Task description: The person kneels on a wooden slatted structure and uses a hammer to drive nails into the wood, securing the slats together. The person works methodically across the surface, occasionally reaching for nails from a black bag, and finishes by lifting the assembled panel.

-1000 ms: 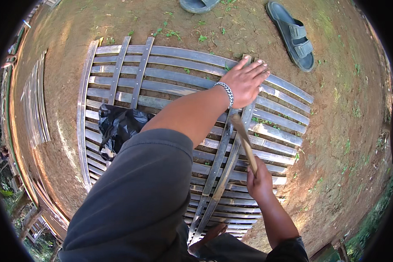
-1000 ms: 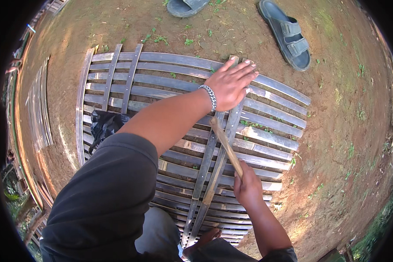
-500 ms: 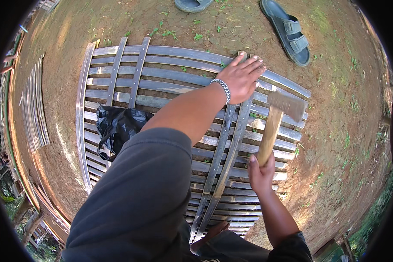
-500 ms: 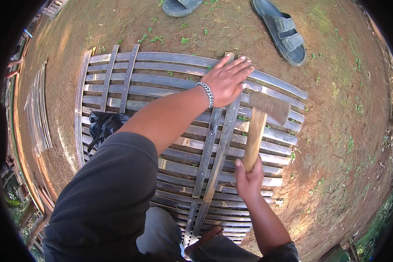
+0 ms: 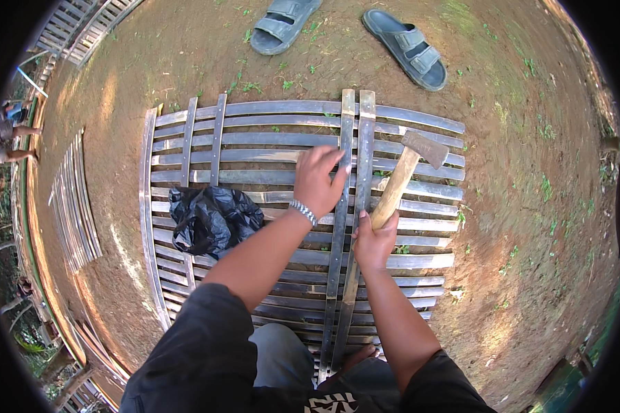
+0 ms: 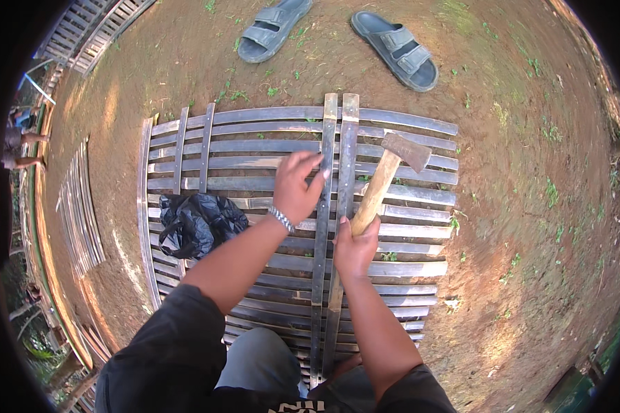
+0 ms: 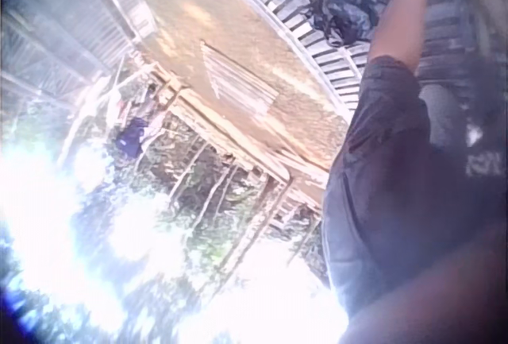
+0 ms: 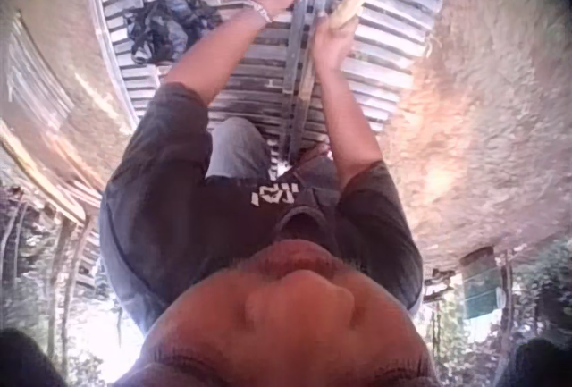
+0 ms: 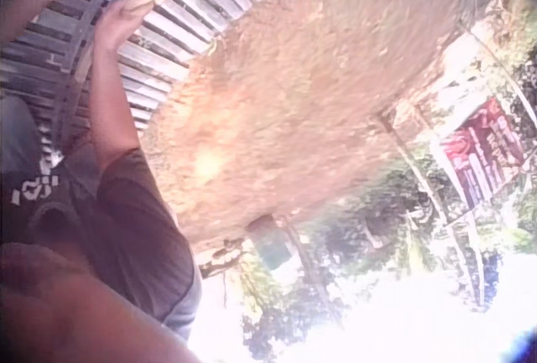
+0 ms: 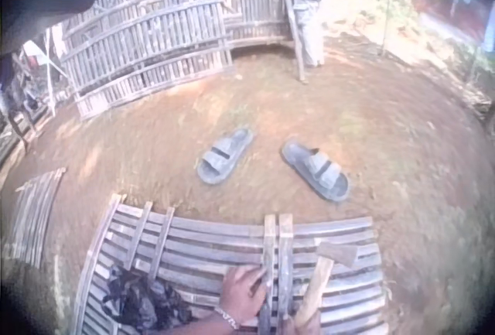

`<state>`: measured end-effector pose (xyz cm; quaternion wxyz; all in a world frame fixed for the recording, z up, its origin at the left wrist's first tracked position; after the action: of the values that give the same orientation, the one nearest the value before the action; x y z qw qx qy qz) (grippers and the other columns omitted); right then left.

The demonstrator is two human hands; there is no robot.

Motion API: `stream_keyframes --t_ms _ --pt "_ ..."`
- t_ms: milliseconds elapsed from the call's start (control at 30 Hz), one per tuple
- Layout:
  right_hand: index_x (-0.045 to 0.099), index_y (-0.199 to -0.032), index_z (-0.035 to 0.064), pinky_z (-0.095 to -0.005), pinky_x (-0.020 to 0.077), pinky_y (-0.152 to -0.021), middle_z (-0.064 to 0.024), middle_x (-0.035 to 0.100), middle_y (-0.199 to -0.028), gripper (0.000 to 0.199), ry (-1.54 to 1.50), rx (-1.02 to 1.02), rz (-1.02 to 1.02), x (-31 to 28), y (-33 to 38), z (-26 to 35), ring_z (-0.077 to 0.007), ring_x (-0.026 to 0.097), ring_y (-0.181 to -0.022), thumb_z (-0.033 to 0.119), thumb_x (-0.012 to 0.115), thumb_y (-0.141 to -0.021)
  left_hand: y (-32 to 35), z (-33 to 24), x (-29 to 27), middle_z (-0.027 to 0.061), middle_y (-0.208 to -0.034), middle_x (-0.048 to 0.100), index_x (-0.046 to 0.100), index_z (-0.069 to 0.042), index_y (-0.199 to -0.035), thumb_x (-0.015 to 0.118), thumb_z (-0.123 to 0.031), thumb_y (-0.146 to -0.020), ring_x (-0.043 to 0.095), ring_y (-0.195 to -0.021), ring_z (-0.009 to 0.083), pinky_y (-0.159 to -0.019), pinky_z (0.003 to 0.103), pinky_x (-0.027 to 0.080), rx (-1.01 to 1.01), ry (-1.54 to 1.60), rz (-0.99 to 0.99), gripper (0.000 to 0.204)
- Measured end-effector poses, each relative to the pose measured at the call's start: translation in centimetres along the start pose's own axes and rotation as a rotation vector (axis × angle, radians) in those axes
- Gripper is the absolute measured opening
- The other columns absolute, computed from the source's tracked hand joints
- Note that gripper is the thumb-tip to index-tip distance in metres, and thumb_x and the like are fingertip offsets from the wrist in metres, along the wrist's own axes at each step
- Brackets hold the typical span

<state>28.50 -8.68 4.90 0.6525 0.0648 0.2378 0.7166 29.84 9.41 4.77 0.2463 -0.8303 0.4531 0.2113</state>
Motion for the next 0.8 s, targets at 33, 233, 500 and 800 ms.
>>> stream_keyframes --t_ms 33,233,500,800 --pt "0.043 -0.129 -0.0023 -0.0278 0.0482 -0.048 -0.0066 0.059 -0.079 0.041 0.001 0.004 -0.007 0.3 0.0 -0.1 -0.0110 0.058 -0.055 0.005 0.066 -0.096 1.5 0.6 0.2 0.0118 -0.112 0.066 0.071 -0.005 -0.116 0.071 -0.016 -0.088 0.060 -0.110 0.0327 -0.104 0.046 0.044 -0.010 -0.018 0.011 0.030" --pt "0.043 -0.131 -0.0028 -0.0282 0.0481 -0.048 -0.0066 0.059 -0.078 0.044 0.010 0.029 0.003 0.5 -0.5 0.5 -0.0113 0.057 -0.054 0.004 0.066 -0.095 3.8 1.8 1.1 0.0095 -0.110 0.067 0.072 -0.008 -0.120 0.074 -0.019 -0.086 0.060 -0.108 0.0315 -0.106 0.047 0.041 -0.029 -0.095 0.029 0.036" --pt "0.043 -0.133 -0.0032 -0.0286 0.0489 -0.048 -0.0074 0.060 -0.081 0.046 0.016 0.056 -0.005 0.1 0.1 0.4 -0.0123 0.058 -0.055 0.003 0.067 -0.094 3.9 1.7 1.8 0.0040 -0.103 0.071 0.080 -0.015 -0.105 0.077 -0.020 -0.084 0.063 -0.102 0.0269 -0.103 0.043 0.042 -0.150 -0.068 -0.005 0.022" --pt "0.044 -0.135 -0.0021 -0.0268 0.0512 -0.049 -0.0084 0.063 -0.086 0.047 0.019 0.038 0.030 0.0 0.4 -0.2 -0.0105 0.059 -0.057 0.003 0.068 -0.094 4.5 1.5 1.6 0.0012 -0.090 0.076 0.080 -0.014 -0.088 0.079 -0.016 -0.082 0.068 -0.095 0.0224 -0.100 0.042 0.044 -0.102 -0.046 -0.134 0.006"
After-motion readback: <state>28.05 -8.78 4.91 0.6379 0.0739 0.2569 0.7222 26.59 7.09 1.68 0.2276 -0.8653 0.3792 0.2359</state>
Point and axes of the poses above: each hand's wrist, its own y-axis away from the middle knuckle, its own x-axis out of the palm, z = x × y, the point moved 3 cm from there along -y, towards the middle knuckle
